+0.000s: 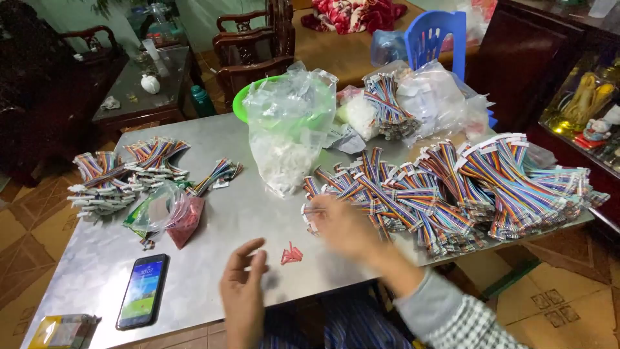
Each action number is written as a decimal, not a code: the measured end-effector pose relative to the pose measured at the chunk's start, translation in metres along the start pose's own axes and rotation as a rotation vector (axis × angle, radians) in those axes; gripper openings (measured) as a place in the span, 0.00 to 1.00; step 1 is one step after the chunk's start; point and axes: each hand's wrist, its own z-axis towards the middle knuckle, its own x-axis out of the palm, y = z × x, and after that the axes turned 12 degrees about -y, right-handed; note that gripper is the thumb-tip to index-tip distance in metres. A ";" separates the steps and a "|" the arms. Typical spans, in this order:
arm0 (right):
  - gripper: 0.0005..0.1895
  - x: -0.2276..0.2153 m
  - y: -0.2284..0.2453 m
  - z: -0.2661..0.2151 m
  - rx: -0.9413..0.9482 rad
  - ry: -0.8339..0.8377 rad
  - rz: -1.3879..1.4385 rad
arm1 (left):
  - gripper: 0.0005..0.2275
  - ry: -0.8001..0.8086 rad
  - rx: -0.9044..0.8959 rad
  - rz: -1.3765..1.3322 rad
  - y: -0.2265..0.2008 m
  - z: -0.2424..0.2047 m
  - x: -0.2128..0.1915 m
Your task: Organizing and bundling multi-colored ribbon cables using small rubber bands on a metal table.
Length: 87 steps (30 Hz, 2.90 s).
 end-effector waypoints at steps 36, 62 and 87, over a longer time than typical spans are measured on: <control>0.07 -0.062 -0.037 -0.041 -0.216 0.675 0.164 | 0.09 0.296 -0.231 -0.319 -0.018 -0.070 0.023; 0.19 -0.066 -0.081 0.097 -0.227 0.108 -0.322 | 0.24 0.617 1.080 0.796 0.010 -0.006 0.010; 0.36 0.082 -0.034 0.083 -0.570 -0.089 0.033 | 0.28 0.045 1.013 0.787 0.042 0.000 0.001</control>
